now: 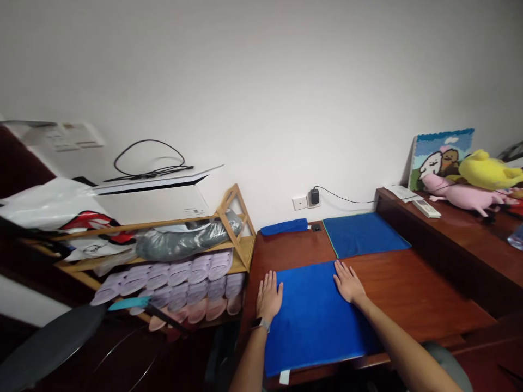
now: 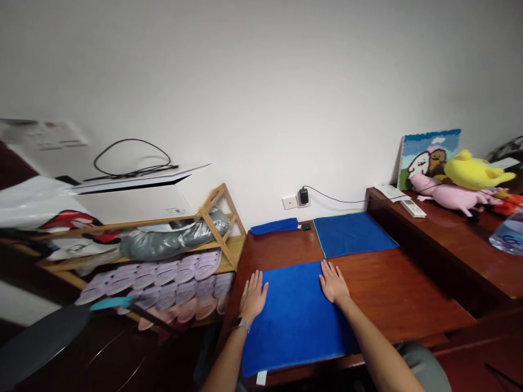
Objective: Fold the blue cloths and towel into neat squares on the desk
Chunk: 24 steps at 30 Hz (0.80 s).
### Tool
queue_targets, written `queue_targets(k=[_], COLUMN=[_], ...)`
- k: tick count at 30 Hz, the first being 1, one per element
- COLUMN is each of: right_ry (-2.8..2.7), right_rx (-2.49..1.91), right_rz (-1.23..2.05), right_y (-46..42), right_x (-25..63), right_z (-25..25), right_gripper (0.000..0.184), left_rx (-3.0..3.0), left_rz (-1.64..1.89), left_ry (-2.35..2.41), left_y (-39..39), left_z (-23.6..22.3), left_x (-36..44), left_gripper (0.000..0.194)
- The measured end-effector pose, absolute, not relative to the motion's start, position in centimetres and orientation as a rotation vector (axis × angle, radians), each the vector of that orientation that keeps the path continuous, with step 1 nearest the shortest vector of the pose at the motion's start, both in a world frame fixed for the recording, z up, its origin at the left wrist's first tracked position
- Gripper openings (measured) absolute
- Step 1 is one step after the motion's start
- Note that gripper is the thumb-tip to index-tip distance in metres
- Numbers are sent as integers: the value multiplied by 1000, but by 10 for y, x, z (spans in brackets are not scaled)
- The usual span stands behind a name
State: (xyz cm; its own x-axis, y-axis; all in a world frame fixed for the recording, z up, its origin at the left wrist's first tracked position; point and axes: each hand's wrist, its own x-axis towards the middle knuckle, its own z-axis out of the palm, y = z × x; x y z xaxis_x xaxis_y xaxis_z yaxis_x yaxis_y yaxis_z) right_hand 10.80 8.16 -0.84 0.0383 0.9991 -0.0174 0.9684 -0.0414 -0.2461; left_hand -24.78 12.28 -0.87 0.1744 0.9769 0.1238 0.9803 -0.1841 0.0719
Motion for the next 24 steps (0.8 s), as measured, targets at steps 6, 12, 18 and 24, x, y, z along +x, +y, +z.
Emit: queue_targets(k=[6,12,18,24], right_ry=[-2086,-2081,-2061,-2092], right_rx=[-2164,-2152,-2141,-2123], right_rz=[276,229,250,240], right_y=[78,52,45,46], right_x=[106,102,101,106], right_z=[-3,-9,-7,-15], right_gripper=[68,69,68,67], left_rx=[-2359,-2367,-2400,-2823], left_rz=[-334,-316,-320,-477], left_ry=[-1981,-1993,-1890,-1426], left_y=[119,115,100,38], left_z=[-7,4,24,17], left_x=[-234,-235,-215,-87], left_gripper=[63,63,60,63])
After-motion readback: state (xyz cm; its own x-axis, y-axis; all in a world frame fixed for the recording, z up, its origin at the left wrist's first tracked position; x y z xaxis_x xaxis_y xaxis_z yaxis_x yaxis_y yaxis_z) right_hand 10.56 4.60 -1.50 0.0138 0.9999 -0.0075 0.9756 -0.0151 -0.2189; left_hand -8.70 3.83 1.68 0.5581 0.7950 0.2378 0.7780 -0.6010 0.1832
